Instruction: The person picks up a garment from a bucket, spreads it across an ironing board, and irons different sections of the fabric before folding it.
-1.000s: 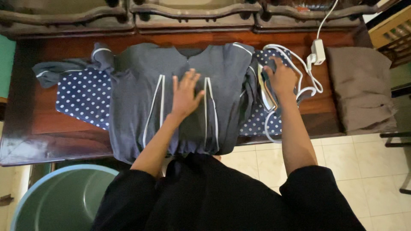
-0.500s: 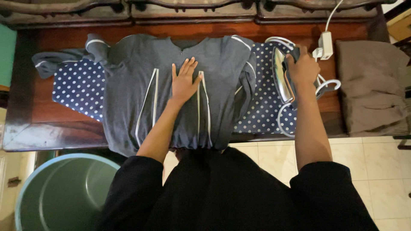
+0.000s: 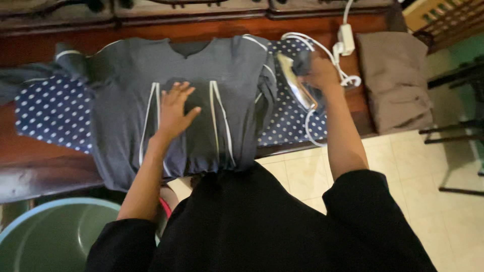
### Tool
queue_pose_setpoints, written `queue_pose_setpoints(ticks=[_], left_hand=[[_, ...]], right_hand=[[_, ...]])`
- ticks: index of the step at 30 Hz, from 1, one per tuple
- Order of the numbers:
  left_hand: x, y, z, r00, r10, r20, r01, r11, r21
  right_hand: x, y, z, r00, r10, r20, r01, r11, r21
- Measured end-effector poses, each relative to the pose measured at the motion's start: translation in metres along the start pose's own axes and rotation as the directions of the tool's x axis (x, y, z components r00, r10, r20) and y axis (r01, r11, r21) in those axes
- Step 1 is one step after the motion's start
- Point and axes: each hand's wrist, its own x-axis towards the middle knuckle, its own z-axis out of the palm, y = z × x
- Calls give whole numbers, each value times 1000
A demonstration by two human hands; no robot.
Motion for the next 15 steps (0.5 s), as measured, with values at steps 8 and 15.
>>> queue_pose_setpoints(ticks=[8,15], left_hand=[[39,54,112,986,153,64,-162,969,185],[67,67,159,974,208,96,-226,939,260]], right_hand=[[-31,-21,-29,988,-139,62,121,966,229],[-55,22,-34,998,-51,37,45,988,150]])
